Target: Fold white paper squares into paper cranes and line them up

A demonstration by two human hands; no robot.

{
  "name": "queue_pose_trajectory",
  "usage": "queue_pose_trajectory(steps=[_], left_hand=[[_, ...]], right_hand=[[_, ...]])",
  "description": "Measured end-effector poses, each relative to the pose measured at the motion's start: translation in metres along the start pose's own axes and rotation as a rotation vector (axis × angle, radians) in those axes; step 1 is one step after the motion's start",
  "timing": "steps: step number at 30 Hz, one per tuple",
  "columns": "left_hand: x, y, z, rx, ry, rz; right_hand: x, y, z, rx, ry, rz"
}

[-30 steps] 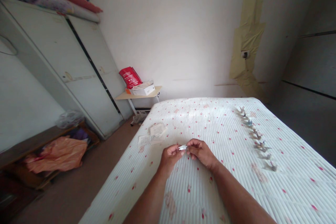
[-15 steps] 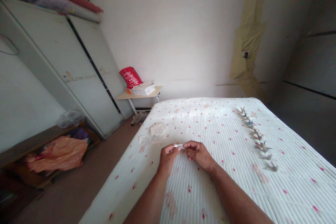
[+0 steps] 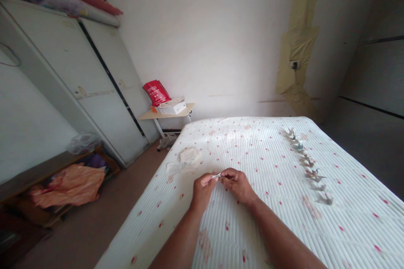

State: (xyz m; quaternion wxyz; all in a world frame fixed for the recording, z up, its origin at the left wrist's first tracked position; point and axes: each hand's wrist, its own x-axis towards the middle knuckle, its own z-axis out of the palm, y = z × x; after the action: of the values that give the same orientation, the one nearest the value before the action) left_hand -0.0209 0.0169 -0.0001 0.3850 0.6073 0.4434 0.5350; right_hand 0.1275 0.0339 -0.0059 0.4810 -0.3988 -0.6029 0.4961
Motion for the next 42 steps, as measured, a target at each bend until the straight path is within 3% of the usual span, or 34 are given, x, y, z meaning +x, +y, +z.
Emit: queue_pose_trajectory(steps=[8,15,25,35,42], left_hand=[[0.0,-0.001,0.0,0.027,0.003,-0.02],[0.001,0.003,0.0,0.058,0.058,-0.078],[0.0,0.001,0.002,0.135,0.038,-0.022],[0.0,0.008,0.001,-0.022,0.068,-0.128],[0.002,0.009,-0.006,-0.168,0.024,-0.201]], right_hand=[[-0.001,-0.001,0.001,-0.061,0.013,-0.021],[-0.003,-0.005,0.005,-0.064,-0.045,0.062],[-0.002,-0.006,0.005,-0.042,-0.064,0.115],[-0.005,-0.014,0.004,0.016,-0.125,0.111],[-0.005,-0.019,0.0,0.056,-0.18,0.131]])
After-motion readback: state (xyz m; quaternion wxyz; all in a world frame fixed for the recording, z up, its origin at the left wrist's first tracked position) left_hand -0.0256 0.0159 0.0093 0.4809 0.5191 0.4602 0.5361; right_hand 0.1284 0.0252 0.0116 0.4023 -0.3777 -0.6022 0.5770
